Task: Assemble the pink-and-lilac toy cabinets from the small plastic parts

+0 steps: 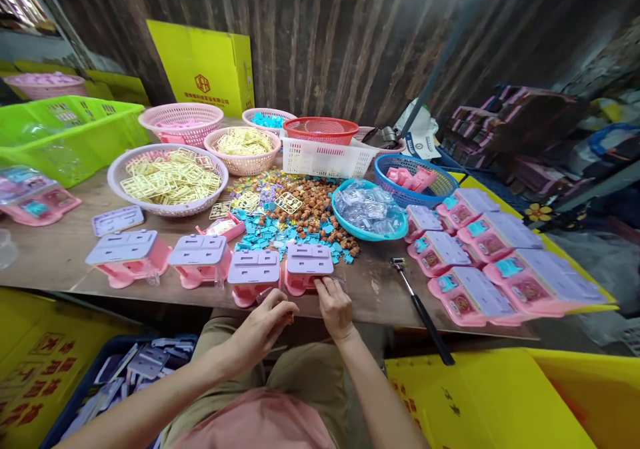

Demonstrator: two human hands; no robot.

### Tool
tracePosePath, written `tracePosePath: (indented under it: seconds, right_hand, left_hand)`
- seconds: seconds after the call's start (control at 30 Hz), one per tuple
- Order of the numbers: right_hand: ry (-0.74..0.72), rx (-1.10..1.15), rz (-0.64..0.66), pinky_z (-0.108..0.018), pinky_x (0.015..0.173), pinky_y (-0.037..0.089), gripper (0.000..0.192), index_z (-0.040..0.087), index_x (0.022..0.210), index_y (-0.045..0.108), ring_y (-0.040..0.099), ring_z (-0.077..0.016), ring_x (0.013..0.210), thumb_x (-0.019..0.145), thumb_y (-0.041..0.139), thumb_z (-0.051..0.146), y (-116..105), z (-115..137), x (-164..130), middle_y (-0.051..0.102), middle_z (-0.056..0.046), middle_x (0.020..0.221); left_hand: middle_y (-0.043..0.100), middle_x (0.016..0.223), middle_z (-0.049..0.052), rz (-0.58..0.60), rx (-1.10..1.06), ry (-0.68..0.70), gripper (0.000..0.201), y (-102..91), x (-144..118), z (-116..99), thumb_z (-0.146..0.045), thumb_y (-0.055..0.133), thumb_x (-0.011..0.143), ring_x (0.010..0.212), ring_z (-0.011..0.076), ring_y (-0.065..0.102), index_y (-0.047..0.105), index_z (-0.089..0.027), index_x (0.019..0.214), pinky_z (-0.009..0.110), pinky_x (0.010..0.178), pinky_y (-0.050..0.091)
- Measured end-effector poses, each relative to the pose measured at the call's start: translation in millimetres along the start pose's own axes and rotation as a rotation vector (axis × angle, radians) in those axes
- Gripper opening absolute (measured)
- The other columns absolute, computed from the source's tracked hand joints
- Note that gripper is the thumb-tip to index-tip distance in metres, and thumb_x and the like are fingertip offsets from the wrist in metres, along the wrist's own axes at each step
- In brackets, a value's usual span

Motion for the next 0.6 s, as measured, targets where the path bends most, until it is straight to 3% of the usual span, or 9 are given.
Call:
tracePosePath:
  seconds: [0.1,0.6]
  right_hand:
    - [-0.038,-0.027,-0.123,-0.025,0.071,0.049,0.030,0.017,0.094,0.070,0.062,-0.0163,0.077,0.090,0.040,0.013,2.1,-1.7,-2.7,0.069,-0.008,0.085]
    - [-0.055,-0.066,-0.148,-0.023,0.062,0.046,0.029,0.016,0.091,0.069,0.065,-0.0142,0.072,0.091,0.040,0.015,-3.1,3.4,-4.8,0.070,-0.007,0.084]
  left_hand:
    - [0.046,0.091,0.004,-0.052,-0.080,-0.041,0.023,1.3,-9.6,3.9,-0.008,0.037,0.086,0.077,0.0112,0.051,0.052,-0.018,0.099,0.021,0.071,0.046]
    - [0.055,0.088,0.002,-0.400,-0.066,-0.187,0.021,-7.4,-50.9,29.6,-0.016,0.045,0.085,0.075,0.0105,0.057,0.056,-0.020,0.102,0.021,0.069,0.048]
Point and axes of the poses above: each hand's wrist, its own x-axis towards the middle knuckle, its own y-axis out of the palm, z = x × y, the point moved 3 cm from there along x, towards the middle knuckle
